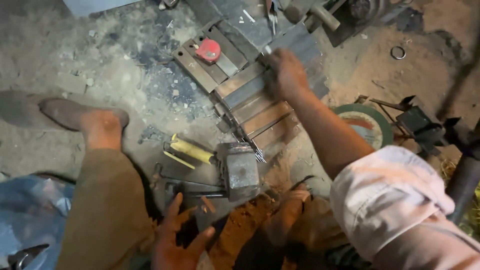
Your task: The person sits on the floor and uses a metal file to smooth the edges of small rectangular metal pieces. They repeatedly pick up a piece, file its edges, and place it back on a stack of similar pieces.
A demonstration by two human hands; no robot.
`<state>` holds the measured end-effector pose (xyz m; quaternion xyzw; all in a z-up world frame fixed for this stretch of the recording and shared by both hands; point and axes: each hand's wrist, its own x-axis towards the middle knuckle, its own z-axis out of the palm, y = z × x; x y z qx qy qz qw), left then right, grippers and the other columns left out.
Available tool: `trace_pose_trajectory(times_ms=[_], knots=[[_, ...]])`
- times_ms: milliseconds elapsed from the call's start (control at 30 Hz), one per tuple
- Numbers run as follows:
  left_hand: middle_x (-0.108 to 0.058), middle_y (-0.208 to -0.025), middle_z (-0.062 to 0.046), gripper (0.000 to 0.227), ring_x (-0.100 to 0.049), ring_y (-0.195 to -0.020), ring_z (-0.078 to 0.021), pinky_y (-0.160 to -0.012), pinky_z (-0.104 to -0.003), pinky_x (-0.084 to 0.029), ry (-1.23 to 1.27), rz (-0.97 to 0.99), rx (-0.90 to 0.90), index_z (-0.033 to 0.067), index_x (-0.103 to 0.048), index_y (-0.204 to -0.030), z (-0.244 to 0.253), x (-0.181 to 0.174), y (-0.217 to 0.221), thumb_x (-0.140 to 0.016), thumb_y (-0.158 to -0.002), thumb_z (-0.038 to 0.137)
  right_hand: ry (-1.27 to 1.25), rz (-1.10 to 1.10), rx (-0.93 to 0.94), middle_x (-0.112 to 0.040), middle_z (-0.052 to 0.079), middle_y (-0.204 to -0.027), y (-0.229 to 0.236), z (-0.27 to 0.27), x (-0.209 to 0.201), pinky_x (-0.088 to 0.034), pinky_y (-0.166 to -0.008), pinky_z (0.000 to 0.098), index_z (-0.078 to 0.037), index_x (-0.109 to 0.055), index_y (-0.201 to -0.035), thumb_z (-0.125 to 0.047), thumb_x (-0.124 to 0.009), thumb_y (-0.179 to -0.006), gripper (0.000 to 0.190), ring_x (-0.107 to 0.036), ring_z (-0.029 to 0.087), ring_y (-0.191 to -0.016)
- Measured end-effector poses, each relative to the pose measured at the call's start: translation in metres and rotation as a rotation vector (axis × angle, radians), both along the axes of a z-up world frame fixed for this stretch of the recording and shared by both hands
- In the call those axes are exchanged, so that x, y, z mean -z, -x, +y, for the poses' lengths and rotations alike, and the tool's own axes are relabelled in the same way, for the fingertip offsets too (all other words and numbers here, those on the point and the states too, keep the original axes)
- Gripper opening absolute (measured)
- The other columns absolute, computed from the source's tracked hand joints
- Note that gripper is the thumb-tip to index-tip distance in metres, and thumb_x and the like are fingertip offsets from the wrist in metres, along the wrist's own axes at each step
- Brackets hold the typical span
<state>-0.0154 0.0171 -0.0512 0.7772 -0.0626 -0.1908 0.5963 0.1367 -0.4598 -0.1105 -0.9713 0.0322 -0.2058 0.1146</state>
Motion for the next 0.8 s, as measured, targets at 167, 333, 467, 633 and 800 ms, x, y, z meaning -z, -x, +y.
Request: trace_pose_trajectory(times_ms=[167, 333, 467, 633, 800], knots=[[-0.068, -0.136, -0.021, 0.076, -0.064, -0.125, -0.0217, -0.106, -0.037, -0.047, -0.096, -0.1, 0.023, 0.0065, -0.058, -0.132, 0.001, 0.005, 0.003, -0.092, -0.064, 0.009, 0.296, 0.192, 0.002, -0.065, 0.011, -0.123, -0.035, -0.048, -0.004, -0.051, -0.092, 0.0474, -0.015, -0.069, -0.129, -0.014, -0.063, -0.095, 0.035, -0.059, 0.034, -0.115], [-0.082, -0.11, -0.013, 0.094, -0.074, -0.105, -0.0166, -0.099, -0.034, -0.053, -0.199, 0.147, 0.032, 0.0053, -0.051, -0.144, -0.001, -0.007, -0.003, -0.093, -0.06, 0.007, 0.424, 0.321, -0.231, -0.067, 0.006, -0.117, -0.051, -0.058, -0.014, -0.052, -0.089, 0.0455, -0.019, -0.071, -0.122, -0.019, -0.063, -0.083, 0.04, -0.062, 0.03, -0.109], [-0.078, -0.115, -0.016, 0.095, -0.072, -0.109, -0.0188, -0.097, -0.035, -0.053, -0.012, 0.212, -0.055, 0.0046, -0.047, -0.148, -0.011, -0.009, 0.002, -0.089, -0.063, 0.005, 0.613, 0.405, -0.189, -0.068, 0.005, -0.114, -0.056, -0.069, -0.018, -0.052, -0.087, 0.0447, -0.018, -0.072, -0.114, -0.021, -0.063, -0.091, 0.025, -0.064, 0.028, -0.109], [-0.078, -0.112, -0.014, 0.096, -0.07, -0.108, -0.0177, -0.097, -0.035, -0.05, -0.1, 0.191, -0.049, 0.0086, -0.049, -0.147, -0.014, -0.023, 0.001, -0.091, -0.061, 0.005, 0.559, 0.213, -0.16, -0.069, 0.009, -0.12, -0.033, -0.095, 0.005, -0.051, -0.094, 0.0457, -0.009, -0.068, -0.115, -0.013, -0.06, -0.087, 0.03, -0.065, 0.031, -0.114], [-0.077, -0.114, -0.012, 0.092, -0.069, -0.109, -0.0173, -0.097, -0.035, -0.053, -0.098, 0.084, -0.051, 0.0071, -0.054, -0.144, -0.014, -0.019, 0.003, -0.091, -0.06, 0.005, -0.239, -0.264, 0.468, -0.069, 0.015, -0.111, -0.002, -0.108, 0.053, -0.054, -0.089, 0.0458, -0.002, -0.066, -0.11, -0.019, -0.064, -0.089, 0.026, -0.066, 0.036, -0.102]])
